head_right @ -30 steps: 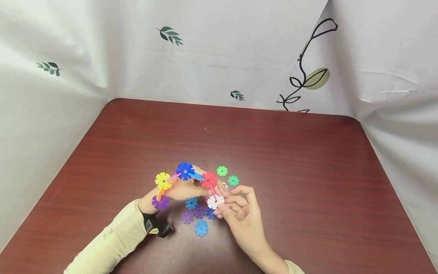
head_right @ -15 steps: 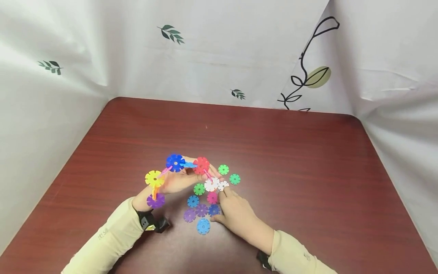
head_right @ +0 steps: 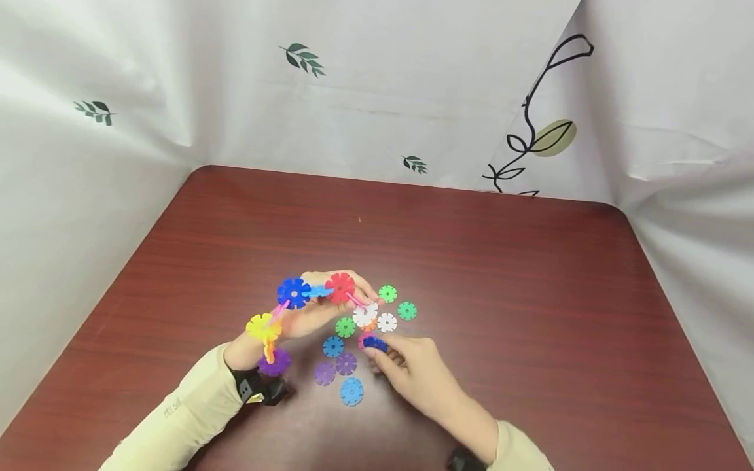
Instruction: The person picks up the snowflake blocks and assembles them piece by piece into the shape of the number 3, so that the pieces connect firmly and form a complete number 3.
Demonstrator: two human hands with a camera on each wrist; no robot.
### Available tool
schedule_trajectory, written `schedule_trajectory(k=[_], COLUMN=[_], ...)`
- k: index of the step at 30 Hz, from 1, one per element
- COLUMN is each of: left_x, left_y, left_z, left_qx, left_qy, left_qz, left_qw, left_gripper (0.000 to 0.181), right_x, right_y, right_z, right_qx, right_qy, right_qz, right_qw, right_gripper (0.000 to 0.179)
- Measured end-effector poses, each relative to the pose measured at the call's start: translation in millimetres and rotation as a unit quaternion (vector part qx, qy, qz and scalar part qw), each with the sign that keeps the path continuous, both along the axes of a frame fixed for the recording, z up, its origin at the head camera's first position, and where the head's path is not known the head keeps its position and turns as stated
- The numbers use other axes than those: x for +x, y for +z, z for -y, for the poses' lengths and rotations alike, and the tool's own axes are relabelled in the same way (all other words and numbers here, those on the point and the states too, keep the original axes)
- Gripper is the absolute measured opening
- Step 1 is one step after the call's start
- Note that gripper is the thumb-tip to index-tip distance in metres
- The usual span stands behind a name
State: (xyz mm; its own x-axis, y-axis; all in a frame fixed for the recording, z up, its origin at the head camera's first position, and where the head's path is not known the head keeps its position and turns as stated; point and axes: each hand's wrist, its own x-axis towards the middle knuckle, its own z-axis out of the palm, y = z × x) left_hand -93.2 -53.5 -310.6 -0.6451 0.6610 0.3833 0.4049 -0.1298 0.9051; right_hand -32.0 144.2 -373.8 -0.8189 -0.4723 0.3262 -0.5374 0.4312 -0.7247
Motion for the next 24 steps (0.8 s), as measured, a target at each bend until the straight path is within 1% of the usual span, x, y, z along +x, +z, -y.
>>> schedule_trajectory(k=[2, 3, 4, 6, 8, 10, 13, 14, 16, 19, 22, 24], left_x=[0.7, 1.0, 1.6, 2.3, 2.5, 2.6, 2.4, 2.6, 3.6, 4.6, 5.5, 5.7], left_y=[-0.7, -0.9, -0.7, -1.2, -2.4, -3.3, -5.0, -5.1, -4.7, -4.1, -3.3, -3.0], left_z=[-1.5, -2.5, -3.7, -5.5, -6.4, -7.1, -8.1, -8.9, -10.6, -13.7, -16.3, -18.5], left_qx=[0.017, 0.029, 0.038, 0.051, 0.062, 0.07, 0.074, 0.071, 0.06, 0.051, 0.048, 0.048], left_qy=[0.009, 0.01, 0.008, 0.01, 0.003, -0.004, -0.016, -0.016, -0.009, 0.007, 0.026, 0.037], left_qz=[-0.015, -0.024, -0.027, -0.033, -0.041, -0.039, -0.048, -0.049, -0.041, -0.043, -0.051, -0.062], left_qw=[0.9997, 0.9993, 0.9989, 0.9981, 0.9972, 0.9968, 0.996, 0.9962, 0.9973, 0.9977, 0.9972, 0.9962], left_gripper=[0.016, 0.017, 0.017, 0.022, 0.026, 0.027, 0.021, 0.019, 0.018, 0.017, 0.018, 0.02], right_x=[7.5, 10.3, 12.5, 14.4, 14.3, 13.5, 11.4, 10.9, 9.9, 9.5, 9.3, 9.4], right_y=[6.5, 9.9, 13.1, 18.9, 22.7, 25.7, 28.0, 28.2, 28.2, 27.9, 28.2, 28.7], right_z=[4, 6, 8, 11, 11, 11, 10, 10, 9, 7, 6, 5], right_qx=[-0.042, -0.052, -0.056, -0.064, -0.059, -0.056, -0.047, -0.049, -0.056, -0.06, -0.069, -0.078], right_qy=[-0.043, -0.059, -0.074, -0.091, -0.108, -0.12, -0.13, -0.127, -0.12, -0.116, -0.115, -0.113], right_qz=[-0.063, -0.088, -0.107, -0.128, -0.138, -0.147, -0.164, -0.169, -0.177, -0.175, -0.166, -0.155], right_qw=[0.9962, 0.993, 0.99, 0.9855, 0.9828, 0.9803, 0.9767, 0.9761, 0.9752, 0.9757, 0.977, 0.9783], right_gripper=[0.014, 0.017, 0.019, 0.02, 0.024, 0.029, 0.035, 0.035, 0.036, 0.034, 0.032, 0.03])
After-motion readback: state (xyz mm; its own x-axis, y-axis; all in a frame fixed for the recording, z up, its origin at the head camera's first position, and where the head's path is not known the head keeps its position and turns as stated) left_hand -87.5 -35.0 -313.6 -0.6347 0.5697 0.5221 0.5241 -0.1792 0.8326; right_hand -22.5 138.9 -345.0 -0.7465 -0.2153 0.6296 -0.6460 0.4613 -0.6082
